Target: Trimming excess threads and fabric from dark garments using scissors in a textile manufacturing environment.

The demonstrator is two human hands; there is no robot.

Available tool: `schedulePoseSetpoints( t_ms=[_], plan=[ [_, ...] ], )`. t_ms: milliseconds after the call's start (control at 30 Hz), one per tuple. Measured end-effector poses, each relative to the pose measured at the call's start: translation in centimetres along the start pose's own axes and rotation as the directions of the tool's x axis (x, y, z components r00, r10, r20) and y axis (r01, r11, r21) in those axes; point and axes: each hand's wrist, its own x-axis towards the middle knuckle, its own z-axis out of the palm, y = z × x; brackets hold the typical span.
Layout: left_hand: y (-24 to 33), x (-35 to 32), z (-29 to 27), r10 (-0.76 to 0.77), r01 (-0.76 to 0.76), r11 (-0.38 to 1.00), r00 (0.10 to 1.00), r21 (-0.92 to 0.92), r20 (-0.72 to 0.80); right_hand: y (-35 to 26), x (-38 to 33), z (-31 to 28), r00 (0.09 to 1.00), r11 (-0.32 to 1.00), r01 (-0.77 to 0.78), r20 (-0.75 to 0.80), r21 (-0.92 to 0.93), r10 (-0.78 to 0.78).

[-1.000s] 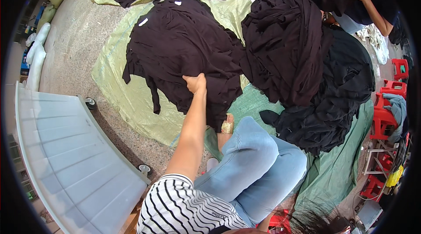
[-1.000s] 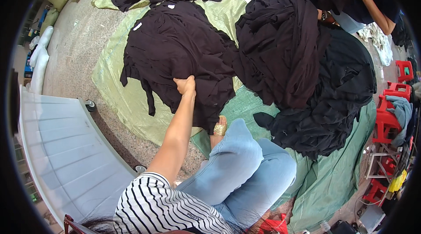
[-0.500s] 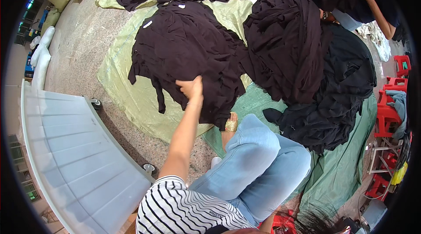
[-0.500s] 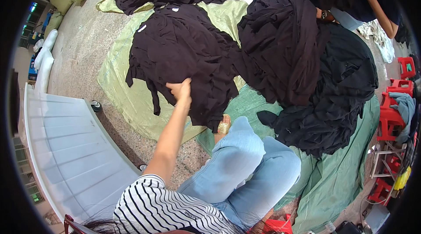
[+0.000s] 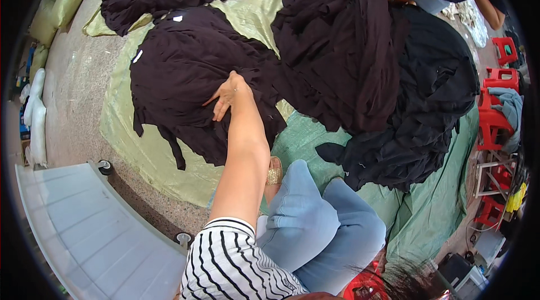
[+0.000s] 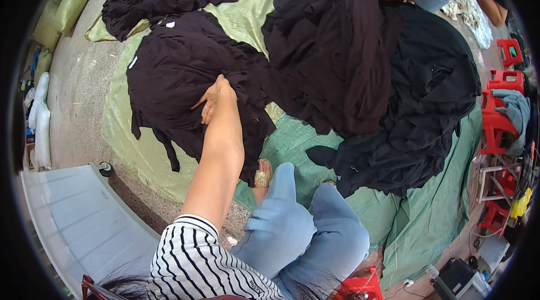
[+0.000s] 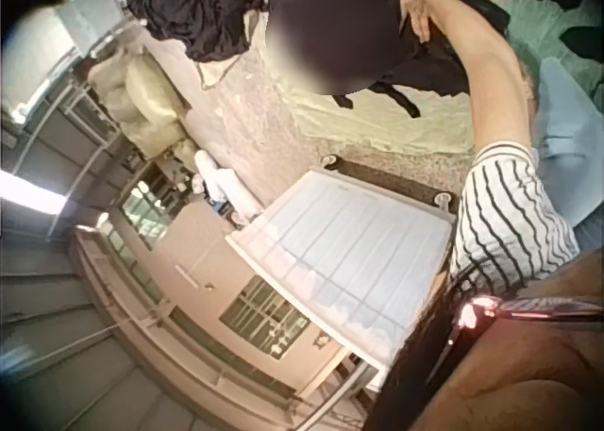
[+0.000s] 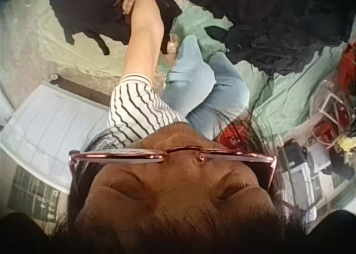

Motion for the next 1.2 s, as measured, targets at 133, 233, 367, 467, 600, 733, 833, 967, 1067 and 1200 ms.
schedulePoseSetpoints(
  t_ms=[133,233,367,467,600,733,833,967,1067,1200],
  plan=[
    [-3.3,-0.7,2.7,0.032,-0.030,0.986,0.999,0.165,-0.010,1.3,-1.4,-0.2,0.998,0.998,-0.065,-0.011,0.008,0.065],
    [-1.8,3.3,-0.5,0.054,-0.035,0.982,0.994,0.187,-0.095,1.4,-1.9,1.1,0.998,0.998,-0.024,0.053,0.064,0.021],
    [-4.2,5.4,-6.8,0.318,-0.367,0.920,0.905,0.140,0.283,2.6,-2.5,1.2,0.998,0.993,0.009,0.059,0.114,-0.016],
    [-6.1,13.2,-12.2,0.537,-0.203,0.797,0.668,-0.569,0.515,3.4,-2.9,1.4,0.994,0.985,0.062,0.080,0.161,-0.076],
    [-2.8,18.3,-22.6,0.483,0.240,0.811,0.242,-0.534,0.842,4.5,-4.8,1.6,0.988,0.972,0.110,0.085,0.208,-0.130],
    [2.8,15.4,-27.1,0.525,0.262,0.791,0.172,-0.553,0.833,5.8,-6.1,1.3,0.987,0.959,0.138,0.045,0.248,-0.154],
    [6.1,15.4,-31.8,0.670,0.299,0.655,0.193,-0.694,0.717,6.5,-6.9,1.0,0.991,0.965,0.088,0.074,0.248,-0.110],
    [8.7,11.9,-40.6,0.818,0.307,0.438,0.253,-0.845,0.516,8.1,-8.2,1.5,0.991,0.909,0.078,0.070,0.410,-0.117],
    [11.1,11.9,-44.9,0.927,0.284,0.314,0.115,-0.906,0.358,10.3,-7.7,2.5,0.991,0.949,0.100,0.059,0.299,-0.123],
    [8.1,7.0,-51.9,0.941,0.490,0.332,-0.233,-0.806,0.246,7.9,-6.6,1.4,0.998,0.998,-0.028,0.062,0.064,0.024]
  ],
)
